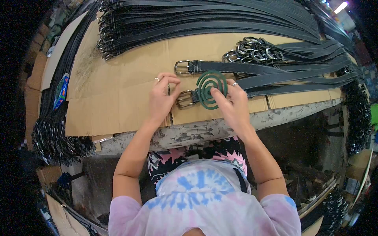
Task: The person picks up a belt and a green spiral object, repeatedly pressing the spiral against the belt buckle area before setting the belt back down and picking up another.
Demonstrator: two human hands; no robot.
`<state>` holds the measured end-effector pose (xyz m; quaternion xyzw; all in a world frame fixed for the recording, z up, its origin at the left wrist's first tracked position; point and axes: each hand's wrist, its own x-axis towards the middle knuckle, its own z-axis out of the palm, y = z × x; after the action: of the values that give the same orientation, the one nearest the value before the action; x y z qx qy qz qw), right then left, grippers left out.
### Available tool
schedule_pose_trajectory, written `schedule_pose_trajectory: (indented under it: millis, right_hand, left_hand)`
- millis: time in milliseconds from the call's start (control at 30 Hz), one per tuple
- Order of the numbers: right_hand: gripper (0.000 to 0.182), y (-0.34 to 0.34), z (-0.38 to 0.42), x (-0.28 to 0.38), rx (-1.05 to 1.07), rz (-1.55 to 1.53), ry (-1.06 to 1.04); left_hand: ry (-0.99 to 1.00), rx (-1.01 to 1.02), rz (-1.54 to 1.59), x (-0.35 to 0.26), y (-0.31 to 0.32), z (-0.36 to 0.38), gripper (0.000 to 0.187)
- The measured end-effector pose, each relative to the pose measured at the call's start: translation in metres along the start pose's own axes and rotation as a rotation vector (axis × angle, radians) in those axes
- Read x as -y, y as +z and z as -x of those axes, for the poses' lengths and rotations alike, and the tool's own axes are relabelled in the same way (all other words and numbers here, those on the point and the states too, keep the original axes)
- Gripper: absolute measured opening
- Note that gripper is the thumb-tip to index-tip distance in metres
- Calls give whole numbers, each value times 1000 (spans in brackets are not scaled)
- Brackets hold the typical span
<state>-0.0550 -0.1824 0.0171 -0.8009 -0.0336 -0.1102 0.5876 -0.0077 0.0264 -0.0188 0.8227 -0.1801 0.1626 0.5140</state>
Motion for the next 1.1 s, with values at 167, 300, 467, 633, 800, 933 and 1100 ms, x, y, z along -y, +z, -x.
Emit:
schedule_pose_trajectory:
  millis: [167, 300, 467, 633, 800, 933, 1100]
  right_hand:
    - [15, -2, -15, 4, -85, -62, -1]
    - [15, 0, -25, 4, -130, -2, 8]
    - [16, 8, -32, 9, -65, 103, -106]
    - [17, 14, -42, -1, -6, 150, -126]
    - [18, 20, -45, -9, 5, 149, -97]
    - [18, 16, -45, 1, -62, 162, -88]
    - [16, 12, -45, 1, -135, 112, -41]
  left_hand:
    - [76, 109, -178, 1, -5, -22, 12]
    - [111, 216, -321, 3, 11, -32, 15]
    - [119, 135, -385, 8, 25, -34, 13]
    - [101, 60, -169, 23, 26, -32, 10]
    - [-24, 154, -64, 21, 19, -33, 9]
    - [82, 130, -104, 24, 21, -33, 15]
    - [73, 95, -207, 12, 26, -32, 16]
